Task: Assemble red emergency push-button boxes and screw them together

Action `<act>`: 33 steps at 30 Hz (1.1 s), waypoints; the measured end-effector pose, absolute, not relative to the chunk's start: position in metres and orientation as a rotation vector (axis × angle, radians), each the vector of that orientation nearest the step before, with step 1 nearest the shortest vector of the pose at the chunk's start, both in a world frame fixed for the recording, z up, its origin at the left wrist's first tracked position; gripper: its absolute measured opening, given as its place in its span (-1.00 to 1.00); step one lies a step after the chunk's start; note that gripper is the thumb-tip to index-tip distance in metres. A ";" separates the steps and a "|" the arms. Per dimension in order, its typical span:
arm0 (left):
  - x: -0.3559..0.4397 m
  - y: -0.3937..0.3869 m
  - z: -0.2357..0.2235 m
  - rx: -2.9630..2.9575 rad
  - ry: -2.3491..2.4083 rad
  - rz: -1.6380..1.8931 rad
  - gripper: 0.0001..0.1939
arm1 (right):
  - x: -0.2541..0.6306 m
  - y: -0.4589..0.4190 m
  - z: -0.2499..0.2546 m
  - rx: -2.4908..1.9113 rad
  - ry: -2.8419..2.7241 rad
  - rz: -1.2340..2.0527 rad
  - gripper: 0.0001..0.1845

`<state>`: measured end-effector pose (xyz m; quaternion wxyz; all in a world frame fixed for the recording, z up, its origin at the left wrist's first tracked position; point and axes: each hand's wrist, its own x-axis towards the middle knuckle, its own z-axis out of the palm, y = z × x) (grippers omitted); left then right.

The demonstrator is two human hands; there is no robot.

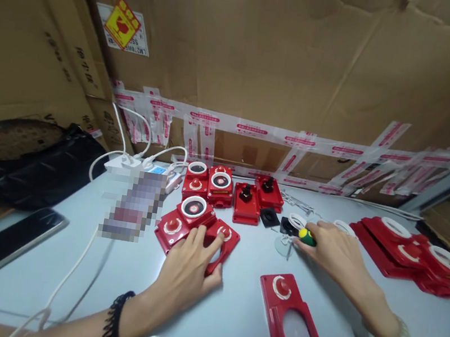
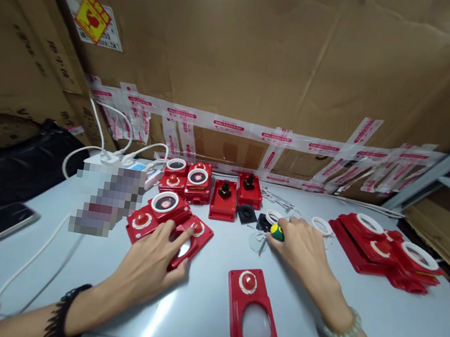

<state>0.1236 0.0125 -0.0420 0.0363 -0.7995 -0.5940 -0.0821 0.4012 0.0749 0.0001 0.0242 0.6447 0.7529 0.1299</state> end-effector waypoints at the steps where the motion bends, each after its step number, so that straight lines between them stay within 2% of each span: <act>1: 0.120 0.012 -0.041 -2.464 -1.834 -0.236 -0.48 | 0.402 0.075 -0.002 1.977 2.331 0.371 -0.70; 8: 0.102 0.012 -0.021 -2.573 -1.875 -0.046 -0.50 | 0.424 0.076 -0.008 1.911 2.311 0.149 -0.85; 18: 0.082 0.015 -0.018 -2.713 -1.792 -0.050 -0.41 | 0.439 0.080 -0.014 1.919 2.283 0.057 -0.71; 22: 0.080 0.009 -0.012 -2.742 -1.747 0.025 -0.40 | 0.437 0.078 -0.009 1.913 2.318 0.037 -0.73; 26: 0.088 0.004 -0.008 -2.726 -1.692 0.011 -0.44 | 0.411 0.077 0.006 1.856 2.471 0.087 -0.63; 28: 0.094 0.004 -0.009 -2.719 -1.672 -0.013 -0.44 | 0.387 0.080 0.009 1.756 2.685 0.113 -0.65; 30: 0.098 0.007 -0.012 -2.730 -1.659 -0.027 -0.40 | 0.362 0.085 0.008 1.558 2.934 0.050 -0.62; 33: 0.100 0.014 -0.017 -2.738 -1.646 -0.048 -0.38 | 0.331 0.096 -0.002 1.461 2.990 0.051 -0.57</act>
